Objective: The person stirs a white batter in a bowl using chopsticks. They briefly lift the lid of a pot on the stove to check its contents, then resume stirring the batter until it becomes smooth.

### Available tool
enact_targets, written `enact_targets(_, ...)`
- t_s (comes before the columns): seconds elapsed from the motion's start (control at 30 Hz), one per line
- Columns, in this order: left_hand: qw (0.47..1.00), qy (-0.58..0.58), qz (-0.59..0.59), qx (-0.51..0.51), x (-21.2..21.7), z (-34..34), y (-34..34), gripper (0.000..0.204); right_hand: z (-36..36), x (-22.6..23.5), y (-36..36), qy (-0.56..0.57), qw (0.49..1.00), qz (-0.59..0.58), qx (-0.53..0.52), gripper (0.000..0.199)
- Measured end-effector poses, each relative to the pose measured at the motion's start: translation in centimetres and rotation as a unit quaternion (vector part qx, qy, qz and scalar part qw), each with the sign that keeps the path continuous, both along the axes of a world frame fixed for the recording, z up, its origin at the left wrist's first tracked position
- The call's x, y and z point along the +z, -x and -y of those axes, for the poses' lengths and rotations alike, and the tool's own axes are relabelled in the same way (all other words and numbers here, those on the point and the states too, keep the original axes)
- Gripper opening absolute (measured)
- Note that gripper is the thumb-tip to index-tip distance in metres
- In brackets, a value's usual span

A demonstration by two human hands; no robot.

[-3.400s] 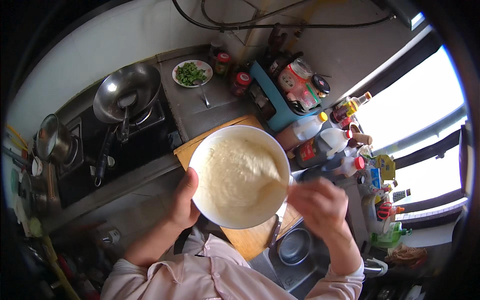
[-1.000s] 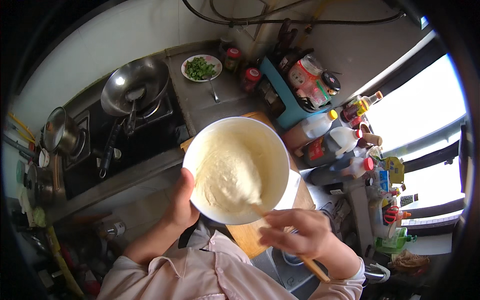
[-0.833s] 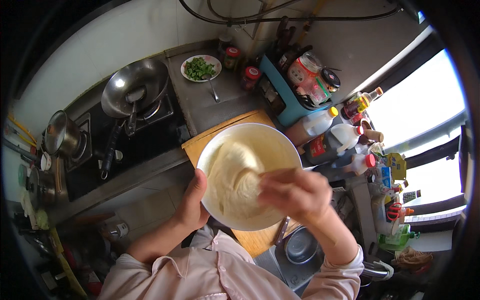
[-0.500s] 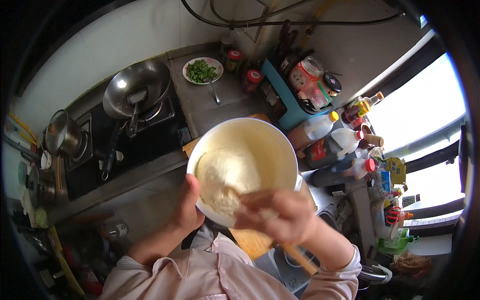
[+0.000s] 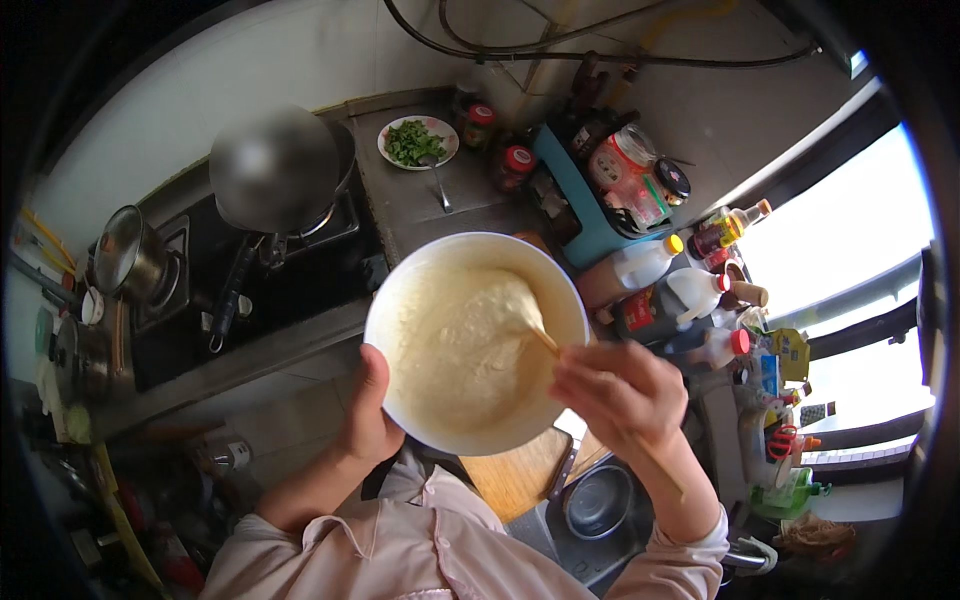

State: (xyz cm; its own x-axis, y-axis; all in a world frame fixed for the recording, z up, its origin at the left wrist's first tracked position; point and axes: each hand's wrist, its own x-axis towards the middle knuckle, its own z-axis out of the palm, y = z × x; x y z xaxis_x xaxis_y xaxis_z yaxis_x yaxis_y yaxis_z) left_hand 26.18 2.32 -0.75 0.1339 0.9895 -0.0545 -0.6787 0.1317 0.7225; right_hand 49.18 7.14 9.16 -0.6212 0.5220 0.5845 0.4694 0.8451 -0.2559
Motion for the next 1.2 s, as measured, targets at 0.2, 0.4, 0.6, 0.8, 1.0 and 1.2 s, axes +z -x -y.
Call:
enact_targets(0.2, 0.998, 0.054, 0.035, -0.018, -0.4, -0.4, -0.9, 0.079, 2.0, 0.0, 2.6, 0.088, 0.990, -0.022, 0.109, 0.025)
enact_targets(0.4, 1.000, 0.003, 0.011, 0.020, -0.1, -0.2, 0.8, 0.077, 0.8, 0.2, 0.6, 0.035, 0.998, 0.029, -0.044, 0.019)
enact_targets(0.6, 0.999, 0.033, 0.002, 0.021, -1.6, -0.2, -0.6, 0.077, 1.0, -0.7, 3.1, 0.058, 0.995, 0.007, 0.075, 0.019)
enact_targets(0.8, 0.999, -0.030, -0.009, 0.041, -0.4, -0.4, 1.0, 0.075, 1.7, -0.3, 0.9, 0.023, 0.999, 0.035, -0.004, 0.021)
enact_targets(1.0, 1.000, 0.015, -0.005, 0.005, -1.1, -0.3, -1.0, 0.077, 0.7, -1.4, 2.8, -0.029, 0.994, 0.020, 0.099, 0.023)
enact_targets(1.2, 0.997, -0.049, -0.033, 0.041, 0.1, -0.6, 0.6, 0.077, 2.8, -0.2, 0.4, -0.025, 0.997, 0.069, 0.008, 0.023)
